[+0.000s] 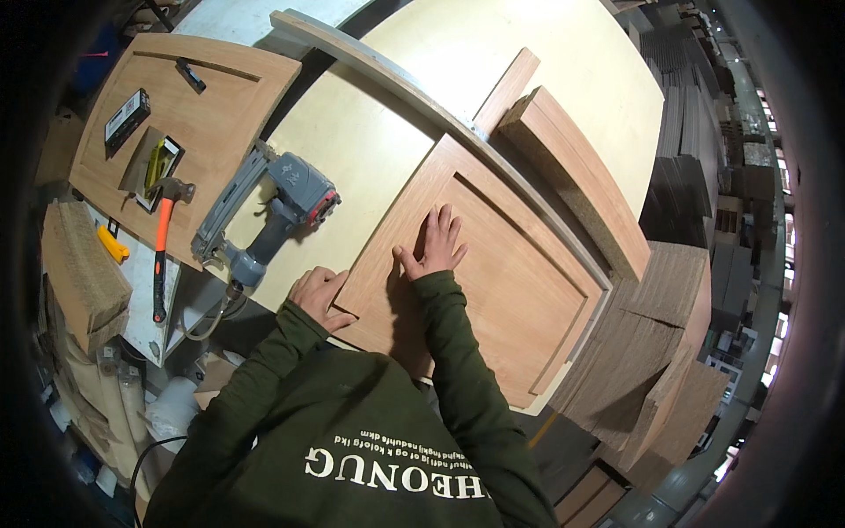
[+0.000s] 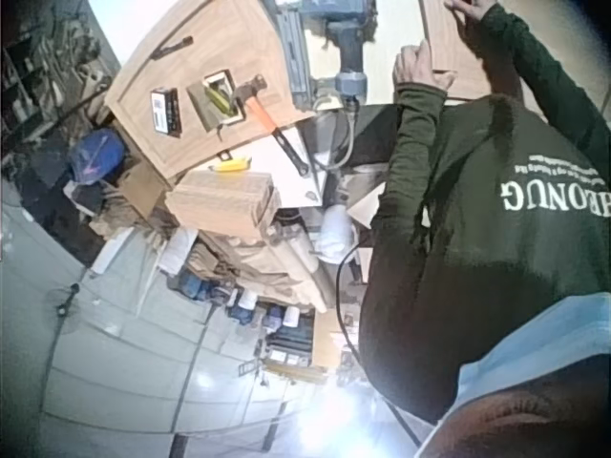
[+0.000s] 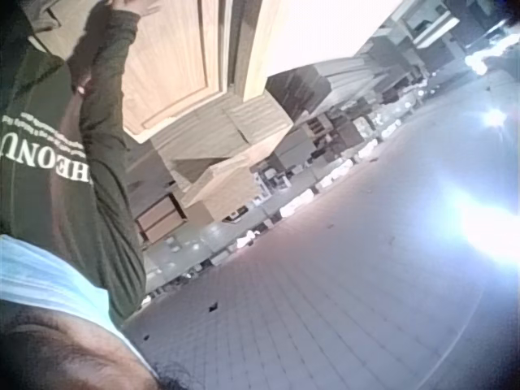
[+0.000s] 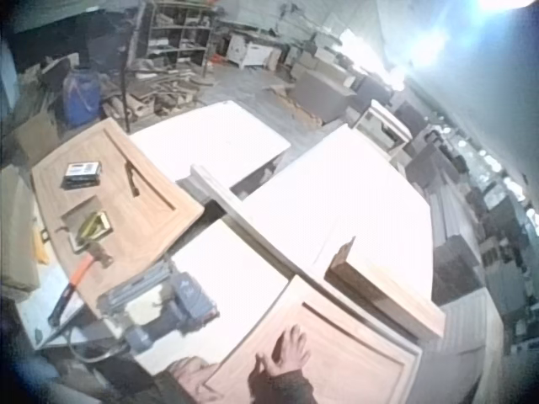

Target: Assembling wooden furniture panels using a pneumatic nail gun and metal guides on a workbench.

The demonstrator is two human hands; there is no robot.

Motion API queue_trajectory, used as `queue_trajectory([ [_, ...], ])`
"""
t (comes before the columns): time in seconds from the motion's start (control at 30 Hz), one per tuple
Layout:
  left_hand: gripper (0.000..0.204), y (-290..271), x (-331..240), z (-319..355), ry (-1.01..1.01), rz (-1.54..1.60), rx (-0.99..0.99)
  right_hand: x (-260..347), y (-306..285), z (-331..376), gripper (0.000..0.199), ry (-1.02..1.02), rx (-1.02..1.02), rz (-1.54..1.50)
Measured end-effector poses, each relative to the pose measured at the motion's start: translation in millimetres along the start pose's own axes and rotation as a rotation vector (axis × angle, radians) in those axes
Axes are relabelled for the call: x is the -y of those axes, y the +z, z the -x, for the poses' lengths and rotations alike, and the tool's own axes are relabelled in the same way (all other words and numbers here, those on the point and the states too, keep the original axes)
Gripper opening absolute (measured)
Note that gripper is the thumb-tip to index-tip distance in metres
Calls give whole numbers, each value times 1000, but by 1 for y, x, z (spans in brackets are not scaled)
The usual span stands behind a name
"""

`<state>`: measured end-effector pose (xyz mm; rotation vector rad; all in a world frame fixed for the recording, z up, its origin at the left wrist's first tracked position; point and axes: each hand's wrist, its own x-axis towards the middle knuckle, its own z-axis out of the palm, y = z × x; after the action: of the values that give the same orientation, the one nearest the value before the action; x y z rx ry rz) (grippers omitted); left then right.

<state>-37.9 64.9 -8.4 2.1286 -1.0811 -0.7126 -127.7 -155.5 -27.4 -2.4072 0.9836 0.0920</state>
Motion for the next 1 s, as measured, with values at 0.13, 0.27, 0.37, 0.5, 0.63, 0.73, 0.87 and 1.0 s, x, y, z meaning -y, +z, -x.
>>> queue_trajectory([
  [0.13, 60, 7, 10, 6, 100, 28, -117, 0, 0, -1, 94, 10, 2, 7],
  [0.27, 57, 9, 10, 7, 103, 32, -158, -1, 2, -1, 95, 2, 5, 14],
  [0.37, 58, 11, 11, 8, 99, 40, -163, -1, 2, 0, 96, -2, -9, 6],
  [0.5, 57, 9, 9, 9, 83, 21, -136, 1, 2, 0, 96, 3, 4, 6],
  [0.63, 57, 2, 3, 8, 76, -4, -100, 0, 4, 1, 98, 6, -6, 10],
  [0.73, 56, -20, 0, 4, 66, -1, -135, 4, -6, 1, 99, 58, -13, 25],
  [0.87, 78, -80, -5, -20, -98, -337, -352, 6, -12, -5, 107, 163, 4, 69],
  [1.0, 97, -87, 11, -54, -478, -388, -81, 15, -20, -6, 114, 189, 53, 47],
])
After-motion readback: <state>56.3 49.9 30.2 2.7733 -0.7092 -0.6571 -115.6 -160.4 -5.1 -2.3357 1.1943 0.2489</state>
